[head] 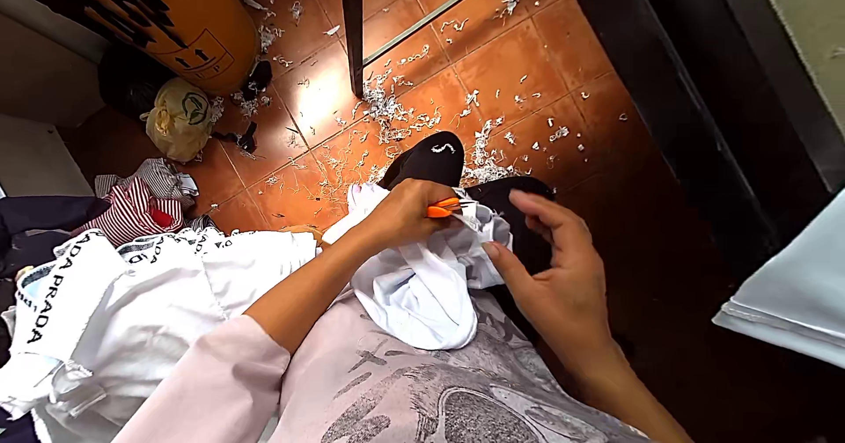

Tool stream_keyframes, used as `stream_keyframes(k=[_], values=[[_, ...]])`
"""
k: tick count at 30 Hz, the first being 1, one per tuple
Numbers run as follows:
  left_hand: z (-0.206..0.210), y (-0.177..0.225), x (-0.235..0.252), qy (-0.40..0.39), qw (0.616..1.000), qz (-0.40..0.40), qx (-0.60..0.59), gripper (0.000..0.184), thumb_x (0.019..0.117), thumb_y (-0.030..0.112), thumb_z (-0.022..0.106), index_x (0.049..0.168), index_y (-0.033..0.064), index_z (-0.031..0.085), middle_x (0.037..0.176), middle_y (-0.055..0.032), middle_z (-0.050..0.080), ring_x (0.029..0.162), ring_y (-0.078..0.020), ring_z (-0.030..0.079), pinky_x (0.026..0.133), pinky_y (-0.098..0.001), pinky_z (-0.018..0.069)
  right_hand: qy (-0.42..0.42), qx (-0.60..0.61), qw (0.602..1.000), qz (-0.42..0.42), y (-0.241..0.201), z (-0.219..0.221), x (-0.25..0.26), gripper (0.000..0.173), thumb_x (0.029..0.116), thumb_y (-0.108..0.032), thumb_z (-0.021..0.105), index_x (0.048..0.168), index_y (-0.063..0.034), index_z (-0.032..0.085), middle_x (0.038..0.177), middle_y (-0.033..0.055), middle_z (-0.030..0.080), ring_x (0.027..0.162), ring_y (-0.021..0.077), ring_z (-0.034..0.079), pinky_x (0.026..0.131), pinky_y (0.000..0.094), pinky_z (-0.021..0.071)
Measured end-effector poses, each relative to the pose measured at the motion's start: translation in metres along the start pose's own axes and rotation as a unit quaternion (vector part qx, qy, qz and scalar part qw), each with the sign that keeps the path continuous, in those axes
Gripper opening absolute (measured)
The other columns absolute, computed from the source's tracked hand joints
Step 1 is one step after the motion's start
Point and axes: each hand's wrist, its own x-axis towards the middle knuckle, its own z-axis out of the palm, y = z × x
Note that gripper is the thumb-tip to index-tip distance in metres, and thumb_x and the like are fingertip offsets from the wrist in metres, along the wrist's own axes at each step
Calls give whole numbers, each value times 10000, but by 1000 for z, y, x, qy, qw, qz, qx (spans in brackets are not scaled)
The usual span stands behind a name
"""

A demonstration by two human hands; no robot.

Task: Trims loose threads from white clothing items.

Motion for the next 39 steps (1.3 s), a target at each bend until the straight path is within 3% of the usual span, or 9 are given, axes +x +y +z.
stream_keyframes(k=[3, 9, 13, 19, 24, 27, 30, 36, 39], values=[[-3, 32, -22, 62, 991, 63, -98, 81, 883, 20, 714, 909, -56, 721, 801, -94, 686, 740, -81, 622, 699, -245, 513, -23, 3, 999, -26, 7, 1, 7, 491, 892, -229, 721, 1312, 9, 633, 1361, 172, 630, 1353, 290, 540, 1141, 457, 422], [-9, 65, -58, 101, 969, 56, -219, 78, 847, -58, 700, 915, -69, 663, 895, -103, 697, 828, -44, 645, 743, -177, 528, -32, 205, 963, -170, -15, 1, 0, 57, 971, -242, 700, 976, -199, 663, 1168, -76, 650, 1281, 144, 584, 1113, 366, 505], [-4, 62, -74, 65, 965, 23, -254, 85, 853, -26, 709, 919, -67, 674, 899, -90, 701, 824, -29, 639, 737, -172, 523, -29, 199, 968, -148, -19, 12, -4, 95, 1003, -216, 656, 935, -157, 625, 1039, -76, 653, 1011, 19, 657, 874, 181, 577], [8, 62, -90, 102, 869, -51, -481, 85, 926, 11, 696, 966, 81, 671, 826, 29, 718, 710, -39, 691, 665, -217, 595, -125, 256, 947, -148, -12, 22, -4, 442, 1013, -440, 596, 1323, -126, 618, 1498, 26, 529, 1471, 220, 407, 1204, 406, 389], [23, 72, -95, 102, 806, -120, -571, 68, 937, 61, 712, 943, 121, 680, 825, -8, 750, 706, -56, 715, 658, -203, 593, -23, 293, 944, -150, -22, 32, -6, 98, 981, -243, 701, 1010, -150, 696, 1104, -65, 708, 1135, 98, 670, 1011, 291, 566], [15, 63, -98, 109, 888, -122, -430, 83, 904, 36, 716, 889, 60, 638, 729, 49, 660, 637, 16, 615, 599, -156, 520, -21, 343, 935, -83, -29, 31, -10, 159, 918, -171, 771, 1057, -175, 694, 1021, -106, 732, 918, 11, 706, 795, 160, 601], [-9, 64, -105, 90, 960, -119, -237, 341, 868, 143, 762, 1122, -18, 600, 865, 6, 630, 711, 2, 558, 615, -150, 465, -54, 382, 922, -29, -35, 33, -14, 339, 890, -149, 795, 1080, -235, 528, 998, -117, 745, 850, -7, 718, 721, 138, 598], [-50, 90, -122, 85, 981, -161, 60, 346, 1051, 341, 528, 1142, 24, 632, 873, 7, 606, 764, -26, 569, 694, -202, 501, -122, 338, 929, -89, -25, 43, -12, 156, 868, 21, 602, 773, -93, 651, 1030, 19, 756, 1014, 88, 714, 883, 233, 597], [-62, 94, -128, 44, 976, -114, 178, 376, 1024, 399, 557, 1055, 54, 703, 831, 14, 650, 758, -52, 607, 690, -249, 522, -133, 334, 930, -79, -21, 46, -12, 139, 913, 2, 648, 867, -71, 758, 1037, 10, 754, 1017, 73, 706, 907, 216, 589]])
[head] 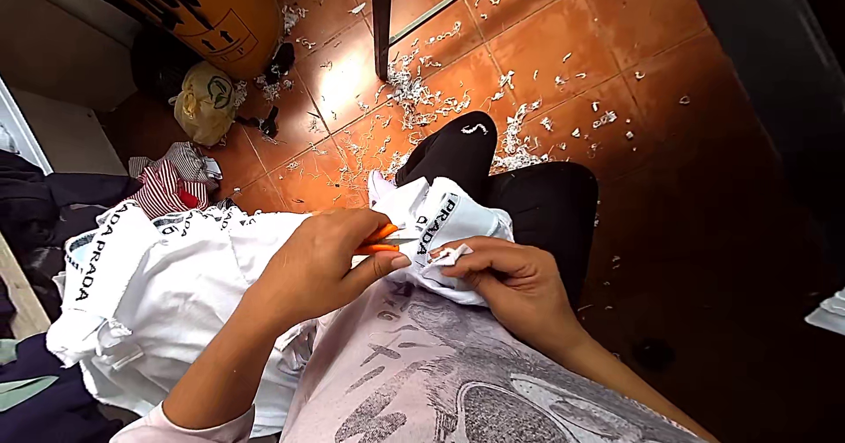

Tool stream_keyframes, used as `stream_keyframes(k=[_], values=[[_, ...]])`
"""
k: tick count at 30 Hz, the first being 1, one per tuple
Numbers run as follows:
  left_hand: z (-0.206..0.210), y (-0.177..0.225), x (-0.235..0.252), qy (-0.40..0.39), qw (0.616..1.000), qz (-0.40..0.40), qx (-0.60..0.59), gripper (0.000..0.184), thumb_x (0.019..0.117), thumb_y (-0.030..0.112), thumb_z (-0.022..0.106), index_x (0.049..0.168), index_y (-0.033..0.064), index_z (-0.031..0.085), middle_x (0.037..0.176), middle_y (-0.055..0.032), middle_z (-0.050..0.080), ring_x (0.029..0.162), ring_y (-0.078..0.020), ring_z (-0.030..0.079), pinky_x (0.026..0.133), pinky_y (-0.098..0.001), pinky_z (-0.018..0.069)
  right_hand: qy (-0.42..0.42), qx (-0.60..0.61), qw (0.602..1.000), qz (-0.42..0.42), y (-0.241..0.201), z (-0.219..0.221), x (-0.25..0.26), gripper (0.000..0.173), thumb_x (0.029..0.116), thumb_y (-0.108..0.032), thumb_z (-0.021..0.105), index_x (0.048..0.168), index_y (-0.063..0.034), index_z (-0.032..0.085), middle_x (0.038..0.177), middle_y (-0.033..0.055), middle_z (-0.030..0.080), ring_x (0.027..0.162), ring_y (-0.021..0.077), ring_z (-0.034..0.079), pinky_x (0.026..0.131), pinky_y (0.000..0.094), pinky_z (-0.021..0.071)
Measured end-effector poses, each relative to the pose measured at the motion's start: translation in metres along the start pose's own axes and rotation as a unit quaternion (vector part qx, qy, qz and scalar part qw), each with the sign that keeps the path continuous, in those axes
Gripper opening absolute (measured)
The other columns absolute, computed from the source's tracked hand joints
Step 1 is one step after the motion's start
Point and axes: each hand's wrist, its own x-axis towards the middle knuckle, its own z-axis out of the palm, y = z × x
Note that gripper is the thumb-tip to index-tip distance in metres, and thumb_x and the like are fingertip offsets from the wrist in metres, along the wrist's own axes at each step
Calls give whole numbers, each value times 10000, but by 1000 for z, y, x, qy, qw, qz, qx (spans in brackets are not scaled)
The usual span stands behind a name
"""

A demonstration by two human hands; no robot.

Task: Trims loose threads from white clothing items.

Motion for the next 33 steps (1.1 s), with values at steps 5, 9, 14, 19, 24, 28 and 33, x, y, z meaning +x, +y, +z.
stream_keyframes(k=[5, 9, 14, 19, 24, 28, 33], values=[[-4, 8, -2, -46, 992, 20, 115, 394, 984, 492, 568, 888, 128, 684, 673, 43, 588, 581, -99, 580, 485, -308, 450, 3, -28, 999, 24, 0, 5, 4, 170, 916, -47, 686, 1064, -63, 768, 1077, -19, 731, 960, -1, 677, 850, 141, 569], [-2, 10, 7, -66, 984, 15, 167, 394, 975, 467, 585, 835, 117, 698, 651, 1, 597, 577, -164, 612, 484, -366, 461, -13, -51, 998, 29, -1, 6, 7, 212, 902, -23, 688, 1103, -28, 755, 1090, 2, 725, 958, -2, 675, 857, 139, 567], [5, 4, 17, -89, 981, 22, 169, 415, 976, 471, 591, 804, 103, 679, 632, -18, 581, 579, -184, 615, 489, -369, 450, -23, -63, 997, 34, -1, 3, 6, 251, 901, -39, 689, 1146, -22, 744, 1145, 22, 725, 1007, 21, 682, 880, 156, 571], [11, 4, 24, -103, 986, 26, 132, 402, 982, 447, 590, 797, 103, 682, 630, -15, 580, 584, -175, 609, 500, -368, 446, -33, -67, 996, 46, -1, 3, 8, 262, 901, -45, 687, 1156, -35, 747, 1160, 21, 724, 1034, 38, 684, 895, 170, 575], [19, -1, 25, -78, 990, 47, 108, 395, 986, 440, 574, 801, 111, 689, 632, -7, 590, 586, -164, 608, 507, -366, 443, -42, -83, 994, 51, -2, 3, 10, 266, 902, -58, 689, 1160, -50, 751, 1160, 17, 724, 1058, 42, 683, 913, 174, 573], [24, -9, 25, -78, 994, 40, 72, 421, 992, 463, 557, 794, 110, 676, 610, 6, 555, 556, -147, 567, 497, -353, 407, -43, -84, 994, 53, -1, 3, 9, 275, 901, -55, 682, 1169, -45, 747, 1171, 21, 720, 1063, 40, 678, 919, 173, 568], [30, -14, 24, -76, 996, 22, 32, 428, 991, 472, 553, 785, 115, 667, 598, 21, 532, 555, -129, 543, 519, -350, 399, -46, -88, 994, 56, -1, 2, 9, 277, 902, -60, 678, 1170, -51, 749, 1169, 17, 721, 1071, 38, 677, 918, 172, 568]])
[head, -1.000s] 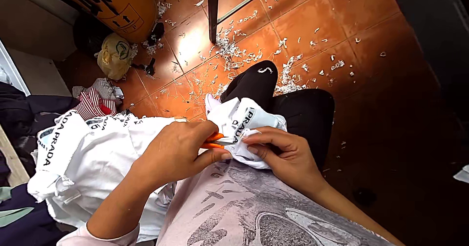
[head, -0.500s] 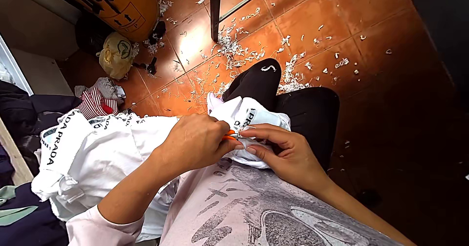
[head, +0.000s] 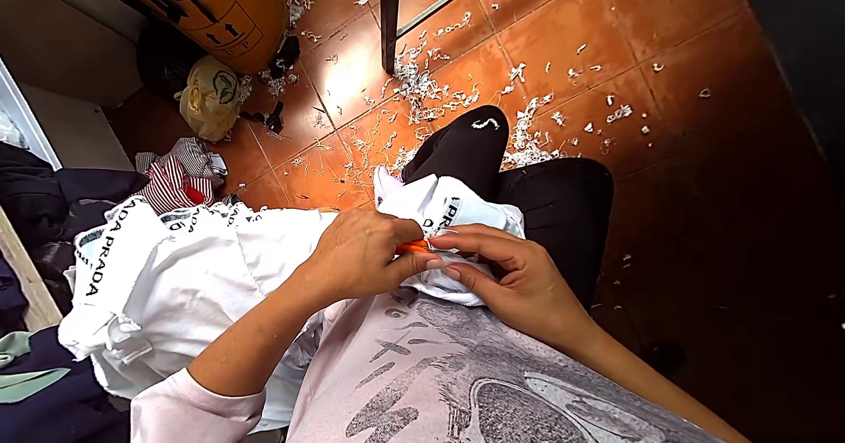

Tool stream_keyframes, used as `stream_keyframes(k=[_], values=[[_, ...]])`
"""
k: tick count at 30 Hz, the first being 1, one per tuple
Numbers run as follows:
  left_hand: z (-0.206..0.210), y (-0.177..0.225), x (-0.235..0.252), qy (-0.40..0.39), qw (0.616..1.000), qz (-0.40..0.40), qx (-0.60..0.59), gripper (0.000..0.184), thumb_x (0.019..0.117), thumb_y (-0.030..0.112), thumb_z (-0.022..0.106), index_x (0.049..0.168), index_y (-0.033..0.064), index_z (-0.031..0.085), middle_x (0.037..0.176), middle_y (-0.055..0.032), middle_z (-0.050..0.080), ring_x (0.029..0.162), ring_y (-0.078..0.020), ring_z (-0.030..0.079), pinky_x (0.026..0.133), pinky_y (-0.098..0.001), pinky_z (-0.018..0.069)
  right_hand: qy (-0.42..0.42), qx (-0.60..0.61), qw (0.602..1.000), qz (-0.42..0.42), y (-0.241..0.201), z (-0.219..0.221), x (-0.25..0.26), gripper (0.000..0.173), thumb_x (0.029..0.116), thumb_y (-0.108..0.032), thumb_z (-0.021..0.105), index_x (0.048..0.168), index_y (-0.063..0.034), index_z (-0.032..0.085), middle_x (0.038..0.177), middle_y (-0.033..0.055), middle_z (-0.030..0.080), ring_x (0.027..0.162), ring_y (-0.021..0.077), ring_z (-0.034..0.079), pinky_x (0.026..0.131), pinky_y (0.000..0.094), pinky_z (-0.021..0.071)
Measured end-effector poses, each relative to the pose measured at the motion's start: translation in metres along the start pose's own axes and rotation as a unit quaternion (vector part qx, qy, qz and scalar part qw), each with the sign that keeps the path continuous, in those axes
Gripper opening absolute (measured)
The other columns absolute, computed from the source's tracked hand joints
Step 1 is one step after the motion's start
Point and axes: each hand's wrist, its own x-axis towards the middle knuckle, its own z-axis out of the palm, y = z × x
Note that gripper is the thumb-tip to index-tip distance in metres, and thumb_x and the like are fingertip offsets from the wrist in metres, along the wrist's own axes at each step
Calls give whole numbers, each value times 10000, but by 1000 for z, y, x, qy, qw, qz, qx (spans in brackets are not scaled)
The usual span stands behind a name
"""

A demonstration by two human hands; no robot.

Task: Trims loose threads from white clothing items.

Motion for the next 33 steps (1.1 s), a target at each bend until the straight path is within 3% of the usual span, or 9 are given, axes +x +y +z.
stream_keyframes(k=[9, 14, 17, 18, 21, 24, 26, 27, 33], values=[[15, -11, -2, 54, 998, 37, -11, 391, 996, 405, 573, 785, 85, 651, 610, -9, 555, 556, -149, 565, 509, -356, 412, 1, -12, 1000, 12, 2, 0, -1, 326, 905, -92, 681, 1226, -70, 731, 1220, 16, 706, 1044, 37, 674, 883, 172, 569], [-5, -22, 0, 73, 981, -6, -182, 460, 893, 421, 726, 1034, -8, 637, 784, 1, 594, 627, -21, 501, 548, -198, 413, 3, 9, 999, 39, 1, -2, -3, 546, 894, -93, 693, 1429, -49, 594, 1431, 57, 582, 961, -2, 660, 773, 137, 562], [11, -11, 14, 136, 924, 2, -357, 665, 830, 206, 816, 1345, -94, 521, 1092, -86, 691, 724, 23, 550, 600, -141, 447, 3, 42, 999, 29, 2, -1, -4, 544, 899, -76, 687, 1431, -23, 585, 1415, 50, 605, 973, -4, 670, 811, 137, 566], [20, -6, 19, 157, 913, 15, -376, 548, 846, 102, 793, 1299, -116, 575, 1060, -109, 706, 725, 6, 564, 621, -157, 465, 10, 68, 997, 32, 2, 0, -4, 567, 897, -61, 695, 1447, -25, 563, 1402, 32, 619, 948, 4, 680, 805, 148, 576], [37, -7, 29, 291, 926, -18, -240, 83, 931, 37, 686, 933, -42, 714, 794, -58, 703, 664, -21, 602, 627, -194, 510, 28, 92, 994, 44, 2, -2, -9, 739, 853, -77, 750, 1517, -72, 426, 1389, 3, 628, 925, 53, 711, 804, 191, 608], [31, -29, 32, 433, 897, -82, -37, 291, 893, 1, 661, 1175, -73, 667, 1042, -206, 701, 799, -195, 661, 718, -349, 554, 44, -28, 998, 15, -3, -9, -21, 662, 864, -128, 748, 1466, -44, 486, 1254, 5, 679, 927, 20, 679, 827, 175, 581], [22, -28, 29, 412, 905, -91, -48, 630, 906, 37, 671, 1475, -81, 429, 1451, -271, 512, 987, -183, 662, 844, -318, 568, 86, -98, 991, -26, -3, -12, -29, 379, 889, -130, 731, 1245, -43, 634, 1070, -6, 676, 949, 23, 658, 857, 181, 574], [21, -22, 29, 389, 912, -70, -108, 671, 898, 47, 677, 1497, -69, 398, 1482, -238, 495, 877, -108, 644, 737, -259, 556, 108, -104, 988, -47, -3, -14, -31, 247, 900, -126, 726, 1127, -77, 644, 1041, -18, 677, 961, 33, 665, 857, 194, 583], [32, 28, 34, 74, 921, 134, -358, 432, 855, 64, 775, 1225, -125, 654, 916, -127, 710, 798, -86, 638, 737, -221, 547, 175, 40, 980, -81, -2, -15, -31, 197, 909, -146, 772, 1033, -240, 650, 1059, -136, 670, 1064, 29, 653, 933, 208, 563]])
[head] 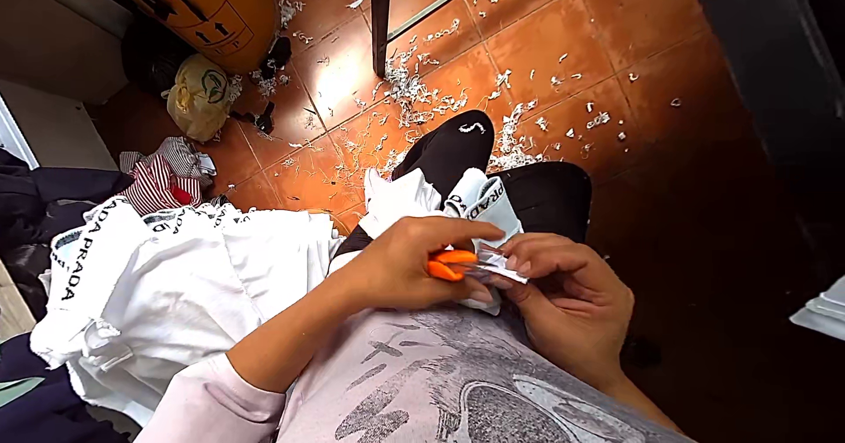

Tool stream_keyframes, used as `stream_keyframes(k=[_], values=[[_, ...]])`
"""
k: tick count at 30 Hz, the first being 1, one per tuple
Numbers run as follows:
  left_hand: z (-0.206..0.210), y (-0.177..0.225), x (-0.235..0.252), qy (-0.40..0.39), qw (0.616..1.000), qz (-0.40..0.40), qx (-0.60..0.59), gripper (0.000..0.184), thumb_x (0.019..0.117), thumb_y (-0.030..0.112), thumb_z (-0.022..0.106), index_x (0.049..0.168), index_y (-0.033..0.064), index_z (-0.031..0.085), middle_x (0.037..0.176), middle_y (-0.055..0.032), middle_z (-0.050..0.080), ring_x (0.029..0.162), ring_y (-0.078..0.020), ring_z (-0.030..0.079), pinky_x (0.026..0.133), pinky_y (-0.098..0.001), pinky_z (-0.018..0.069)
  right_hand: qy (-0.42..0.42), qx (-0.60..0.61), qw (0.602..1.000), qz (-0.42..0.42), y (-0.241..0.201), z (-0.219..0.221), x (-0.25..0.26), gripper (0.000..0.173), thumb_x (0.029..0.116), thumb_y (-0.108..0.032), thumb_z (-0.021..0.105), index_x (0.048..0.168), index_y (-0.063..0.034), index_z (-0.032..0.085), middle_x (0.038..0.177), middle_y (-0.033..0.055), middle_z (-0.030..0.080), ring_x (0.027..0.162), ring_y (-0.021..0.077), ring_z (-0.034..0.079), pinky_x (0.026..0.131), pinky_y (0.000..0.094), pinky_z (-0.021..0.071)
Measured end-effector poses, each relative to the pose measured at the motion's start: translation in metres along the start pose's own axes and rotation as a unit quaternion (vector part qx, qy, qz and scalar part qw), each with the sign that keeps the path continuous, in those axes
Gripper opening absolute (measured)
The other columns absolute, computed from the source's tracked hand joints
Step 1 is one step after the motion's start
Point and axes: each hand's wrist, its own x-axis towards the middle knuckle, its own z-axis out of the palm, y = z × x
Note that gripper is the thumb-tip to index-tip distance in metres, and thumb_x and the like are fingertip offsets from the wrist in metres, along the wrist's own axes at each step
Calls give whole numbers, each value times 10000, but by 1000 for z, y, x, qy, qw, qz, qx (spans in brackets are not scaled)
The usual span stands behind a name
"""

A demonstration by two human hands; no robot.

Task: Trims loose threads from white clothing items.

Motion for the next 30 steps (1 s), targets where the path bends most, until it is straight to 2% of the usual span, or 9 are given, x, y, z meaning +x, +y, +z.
stream_keyframes(k=[6, 11, 14, 16, 19, 23, 25, 27, 30], values=[[2, -6, 5, 23, 988, 50, 148, 106, 856, -25, 656, 905, -31, 749, 792, -108, 715, 746, -151, 684, 676, -307, 550, 37, 109, 988, 100, 3, 3, -5, 221, 920, -147, 759, 1033, -250, 600, 989, -105, 656, 919, 20, 663, 817, 169, 580], [-16, -16, 5, 39, 996, 11, 76, 108, 948, 16, 645, 914, -60, 715, 785, -79, 686, 704, -27, 603, 667, -180, 499, 5, 91, 987, 134, 3, -8, -10, 264, 936, -162, 737, 1099, -277, 564, 1024, -122, 621, 908, -12, 634, 793, 137, 564], [-16, -10, 8, 59, 998, -13, 13, 89, 942, -5, 646, 926, -68, 707, 768, -37, 672, 667, 39, 560, 622, -126, 465, -96, -21, 988, 121, -6, -19, -10, 59, 980, -179, 651, 1014, -227, 657, 1143, -95, 615, 971, -18, 624, 800, 119, 552], [-11, -8, 12, 96, 995, -10, 18, 87, 940, -16, 647, 960, -79, 703, 784, -55, 677, 663, 11, 578, 621, -151, 492, -158, -154, 970, 107, -15, -25, -6, 214, 955, -133, 562, 891, -214, 750, 1186, -64, 677, 1029, 3, 636, 847, 139, 532], [-3, -15, 16, 165, 982, 28, 88, 83, 930, -34, 650, 969, -88, 699, 819, -103, 690, 693, -39, 602, 649, -186, 510, -194, -274, 938, 88, -21, -28, -2, 370, 878, -71, 496, 943, -242, 818, 1141, -64, 737, 1007, 48, 635, 851, 210, 497], [-5, -18, 15, 237, 947, 33, 214, 212, 917, -9, 675, 1109, -97, 689, 866, -132, 696, 735, -114, 629, 690, -253, 538, -153, -187, 963, 120, -19, -26, -4, 317, 978, -123, 509, 1110, -178, 791, 1136, -89, 734, 1080, 30, 634, 956, 206, 495], [-9, -11, 13, 212, 953, 4, 218, 357, 964, 125, 660, 1239, -93, 593, 915, -106, 621, 782, -123, 574, 715, -270, 508, -112, -106, 978, 137, -15, -23, -9, 288, 983, -108, 551, 1170, -136, 769, 1180, -53, 725, 1129, 44, 643, 999, 200, 514], [-7, 0, 8, 141, 967, -26, 210, 400, 991, 308, 609, 1160, -54, 595, 900, -82, 610, 823, -137, 585, 757, -325, 511, -68, -30, 986, 151, -13, -19, -12, 283, 972, -78, 599, 1206, -123, 754, 1210, -40, 712, 1128, 45, 655, 963, 183, 545], [-5, 8, 1, -2, 977, -31, 210, 365, 1001, 349, 593, 1023, 1, 702, 829, -56, 666, 809, -149, 628, 752, -343, 513, -35, 33, 988, 149, -8, -16, -16, 281, 967, -97, 662, 1229, -157, 742, 1234, -59, 703, 1120, 50, 666, 935, 195, 570]])
